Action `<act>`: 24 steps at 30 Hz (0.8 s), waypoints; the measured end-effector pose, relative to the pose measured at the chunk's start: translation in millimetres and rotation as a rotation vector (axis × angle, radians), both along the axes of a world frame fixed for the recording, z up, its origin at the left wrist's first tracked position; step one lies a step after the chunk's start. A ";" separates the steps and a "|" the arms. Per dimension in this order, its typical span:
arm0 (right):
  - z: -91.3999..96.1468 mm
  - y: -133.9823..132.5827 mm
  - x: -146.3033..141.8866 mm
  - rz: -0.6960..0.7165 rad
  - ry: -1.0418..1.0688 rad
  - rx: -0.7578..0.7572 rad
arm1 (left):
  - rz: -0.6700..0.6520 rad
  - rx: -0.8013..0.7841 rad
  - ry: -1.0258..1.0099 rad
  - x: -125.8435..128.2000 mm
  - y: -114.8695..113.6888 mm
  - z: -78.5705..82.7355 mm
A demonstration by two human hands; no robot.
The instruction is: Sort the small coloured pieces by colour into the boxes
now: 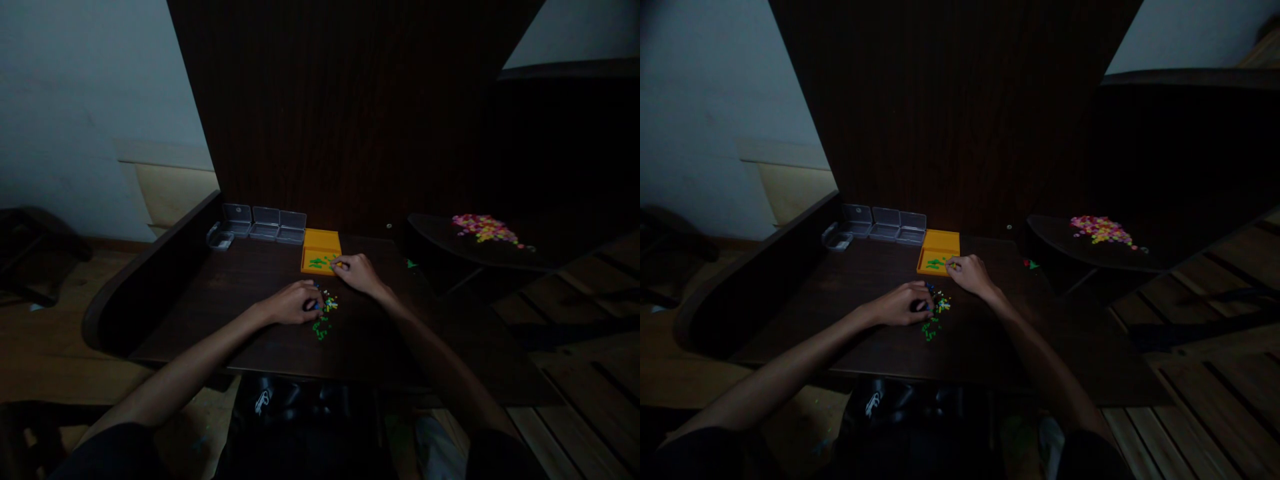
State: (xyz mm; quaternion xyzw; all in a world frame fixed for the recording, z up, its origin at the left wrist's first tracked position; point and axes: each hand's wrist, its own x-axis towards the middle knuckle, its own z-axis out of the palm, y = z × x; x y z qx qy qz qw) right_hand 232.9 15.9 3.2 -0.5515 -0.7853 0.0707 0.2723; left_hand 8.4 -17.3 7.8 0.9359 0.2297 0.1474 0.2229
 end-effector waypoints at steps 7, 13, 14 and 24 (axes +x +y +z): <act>-6.1 -26.1 -1.9 0.257 0.140 -0.113 | 0.102 0.108 -0.094 -0.1 25.2 13.1; -17.6 -54.8 -5.4 0.456 0.187 -0.212 | 0.283 0.137 -0.180 6.1 63.5 15.9; -18.9 -58.8 -5.3 0.469 0.181 -0.223 | 0.315 0.138 -0.184 7.4 69.7 15.1; -28.6 -74.5 -3.7 0.490 0.187 -0.223 | 0.458 0.096 0.001 25.1 107.6 0.9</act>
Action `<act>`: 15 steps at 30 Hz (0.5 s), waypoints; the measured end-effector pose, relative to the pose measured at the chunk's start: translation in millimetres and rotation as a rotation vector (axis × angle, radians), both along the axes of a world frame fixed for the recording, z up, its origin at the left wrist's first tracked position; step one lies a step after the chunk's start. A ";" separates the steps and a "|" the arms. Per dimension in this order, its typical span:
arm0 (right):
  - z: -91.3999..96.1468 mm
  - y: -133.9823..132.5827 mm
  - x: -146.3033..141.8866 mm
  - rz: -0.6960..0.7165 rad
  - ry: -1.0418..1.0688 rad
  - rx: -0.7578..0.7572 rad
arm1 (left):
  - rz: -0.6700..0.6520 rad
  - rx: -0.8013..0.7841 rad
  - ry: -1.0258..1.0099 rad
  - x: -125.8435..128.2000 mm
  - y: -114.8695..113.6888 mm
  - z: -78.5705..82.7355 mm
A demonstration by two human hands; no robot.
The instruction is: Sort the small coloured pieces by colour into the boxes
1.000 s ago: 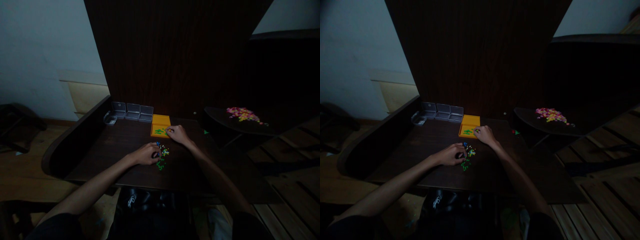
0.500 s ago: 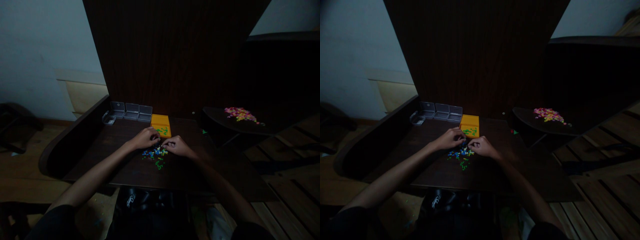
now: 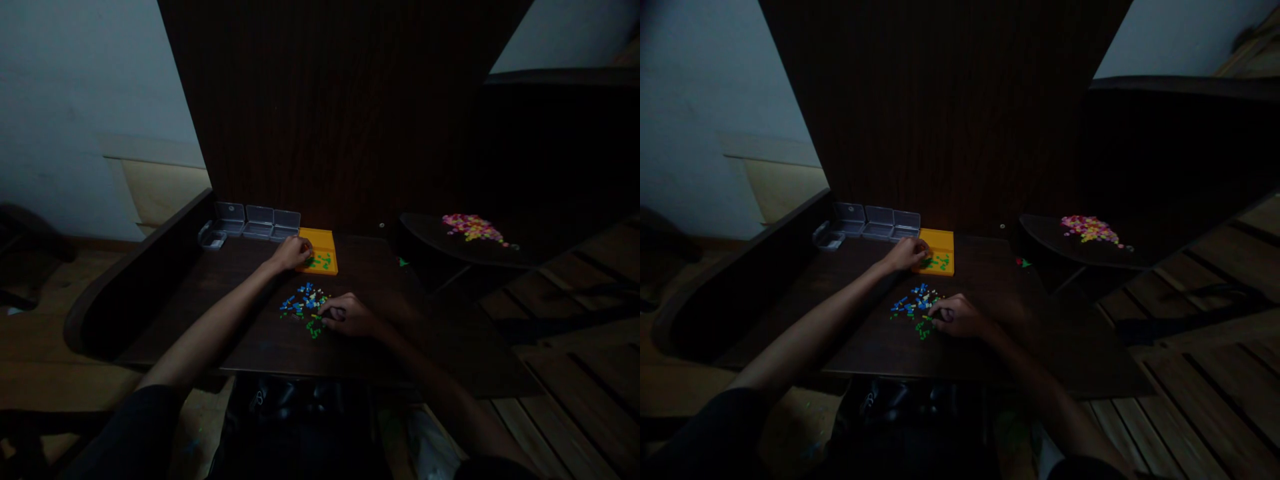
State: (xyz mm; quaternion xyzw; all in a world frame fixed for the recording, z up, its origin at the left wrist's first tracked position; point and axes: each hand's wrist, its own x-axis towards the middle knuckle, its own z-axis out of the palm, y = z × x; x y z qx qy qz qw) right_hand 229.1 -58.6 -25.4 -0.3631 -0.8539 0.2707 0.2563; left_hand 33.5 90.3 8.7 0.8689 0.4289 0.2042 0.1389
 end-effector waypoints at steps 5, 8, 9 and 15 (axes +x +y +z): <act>-5.4 0.8 -1.0 0.020 0.000 0.033 | 0.015 -0.051 0.049 4.1 6.5 -8.9; -6.6 1.0 -1.4 0.024 0.010 0.055 | 0.027 -0.082 0.069 4.4 8.5 -12.8; -6.5 0.9 -1.5 0.025 0.012 0.056 | 0.030 -0.090 0.074 4.2 8.8 -13.5; -5.8 1.8 -1.3 0.013 -0.007 0.009 | 0.040 -0.086 0.057 2.1 6.3 -13.9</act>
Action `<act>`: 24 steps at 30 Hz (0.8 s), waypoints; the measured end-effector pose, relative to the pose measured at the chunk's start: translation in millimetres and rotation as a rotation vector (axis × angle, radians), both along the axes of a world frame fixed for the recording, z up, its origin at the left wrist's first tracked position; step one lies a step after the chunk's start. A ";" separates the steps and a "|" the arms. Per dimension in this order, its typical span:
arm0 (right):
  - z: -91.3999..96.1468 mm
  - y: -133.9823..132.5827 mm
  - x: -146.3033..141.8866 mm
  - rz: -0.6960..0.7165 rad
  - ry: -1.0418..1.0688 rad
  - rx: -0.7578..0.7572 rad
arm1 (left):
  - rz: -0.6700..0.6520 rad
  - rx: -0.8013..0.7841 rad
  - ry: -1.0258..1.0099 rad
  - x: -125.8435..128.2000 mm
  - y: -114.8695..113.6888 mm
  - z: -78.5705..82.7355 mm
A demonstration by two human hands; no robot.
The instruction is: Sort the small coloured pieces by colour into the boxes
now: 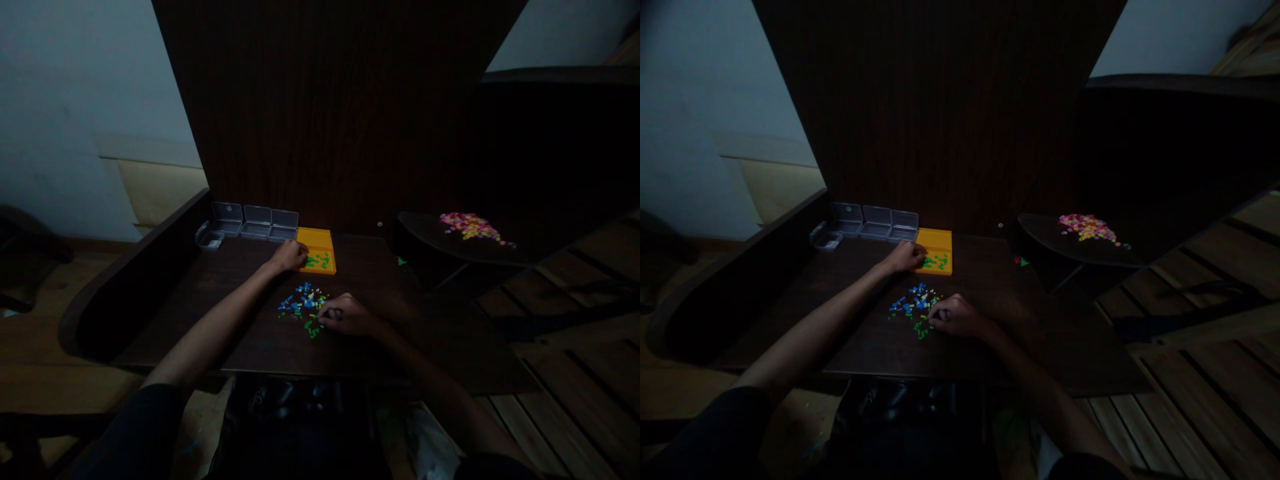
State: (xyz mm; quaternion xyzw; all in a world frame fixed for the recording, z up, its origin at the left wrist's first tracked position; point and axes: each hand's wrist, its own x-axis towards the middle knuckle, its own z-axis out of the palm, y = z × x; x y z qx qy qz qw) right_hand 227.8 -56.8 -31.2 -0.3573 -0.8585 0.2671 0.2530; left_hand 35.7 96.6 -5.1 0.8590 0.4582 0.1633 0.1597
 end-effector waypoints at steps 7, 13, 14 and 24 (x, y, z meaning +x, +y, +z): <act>4.9 2.0 2.1 -0.001 -0.004 -0.100 | -0.152 0.117 -0.172 -2.8 -30.1 8.5; 20.3 11.6 9.5 -0.106 0.040 -0.073 | -0.390 0.093 -0.160 -15.2 -83.8 16.4; 22.9 14.5 10.3 -0.127 0.053 -0.070 | -0.422 0.078 -0.145 -17.3 -91.5 16.0; 39.7 56.6 1.6 -0.298 0.150 0.028 | -0.531 -0.011 -0.104 -23.1 -122.7 -1.6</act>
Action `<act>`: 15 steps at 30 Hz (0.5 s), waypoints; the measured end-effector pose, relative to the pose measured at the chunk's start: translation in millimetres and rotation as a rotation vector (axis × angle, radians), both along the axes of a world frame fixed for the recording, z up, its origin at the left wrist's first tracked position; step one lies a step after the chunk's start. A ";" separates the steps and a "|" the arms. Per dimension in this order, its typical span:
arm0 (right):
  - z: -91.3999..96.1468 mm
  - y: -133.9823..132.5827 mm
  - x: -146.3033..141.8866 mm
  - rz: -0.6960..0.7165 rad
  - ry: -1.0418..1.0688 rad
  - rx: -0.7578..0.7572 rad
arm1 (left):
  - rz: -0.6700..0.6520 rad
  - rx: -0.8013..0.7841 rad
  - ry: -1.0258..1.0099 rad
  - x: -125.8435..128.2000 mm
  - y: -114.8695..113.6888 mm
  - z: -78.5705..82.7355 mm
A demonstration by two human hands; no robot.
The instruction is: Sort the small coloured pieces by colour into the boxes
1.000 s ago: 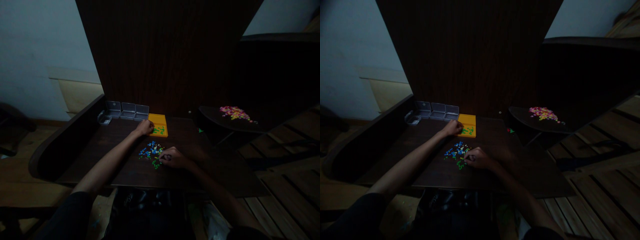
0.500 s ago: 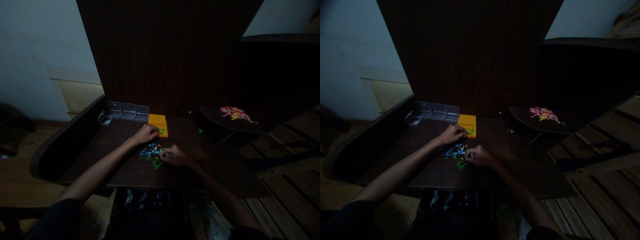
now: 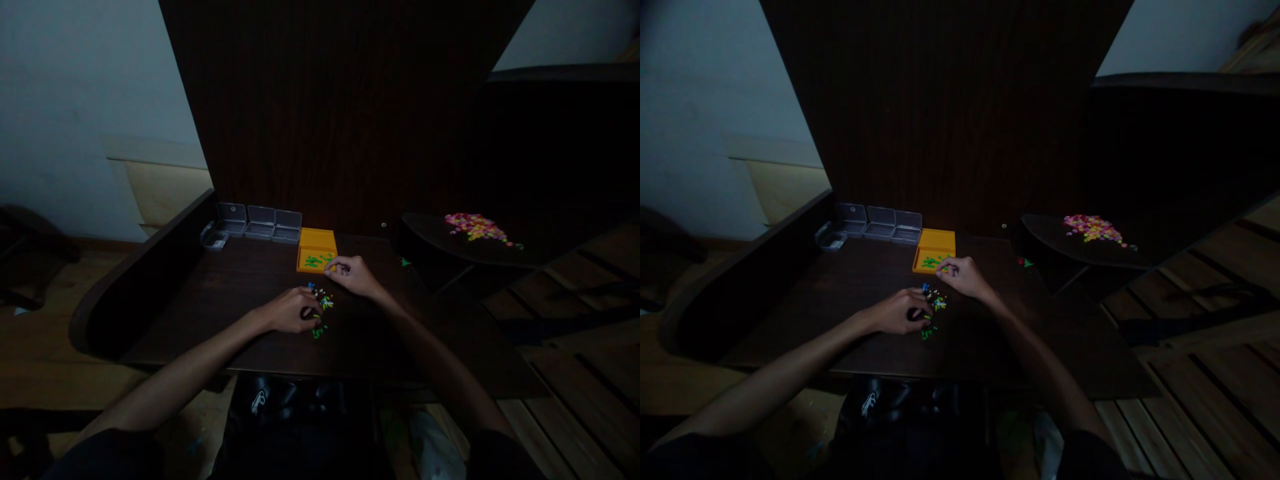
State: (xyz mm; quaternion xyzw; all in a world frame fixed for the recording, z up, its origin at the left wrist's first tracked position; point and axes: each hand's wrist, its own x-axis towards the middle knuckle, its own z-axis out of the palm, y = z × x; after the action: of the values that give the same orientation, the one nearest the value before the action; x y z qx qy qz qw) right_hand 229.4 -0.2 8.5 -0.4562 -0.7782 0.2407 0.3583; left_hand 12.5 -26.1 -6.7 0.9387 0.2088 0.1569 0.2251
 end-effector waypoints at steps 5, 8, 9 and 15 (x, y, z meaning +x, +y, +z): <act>-4.6 24.6 -5.8 -0.058 -0.024 0.051 | -0.017 -0.016 0.015 2.2 -1.3 -2.8; -8.3 38.8 -7.6 -0.126 -0.066 0.055 | -0.008 -0.028 0.020 2.6 -1.0 -3.5; -9.3 43.1 -8.0 -0.149 -0.085 0.053 | -0.008 -0.031 0.018 2.6 -0.8 -3.9; -13.3 59.6 -10.0 -0.214 -0.240 0.021 | -0.033 -0.041 0.003 2.7 0.0 -4.4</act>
State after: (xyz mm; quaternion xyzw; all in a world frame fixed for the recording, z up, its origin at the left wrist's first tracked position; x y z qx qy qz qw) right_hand 219.4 59.4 -4.8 -0.5582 -0.7648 0.1370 0.2911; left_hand 15.2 -26.1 -11.1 0.9374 0.1970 0.1476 0.2465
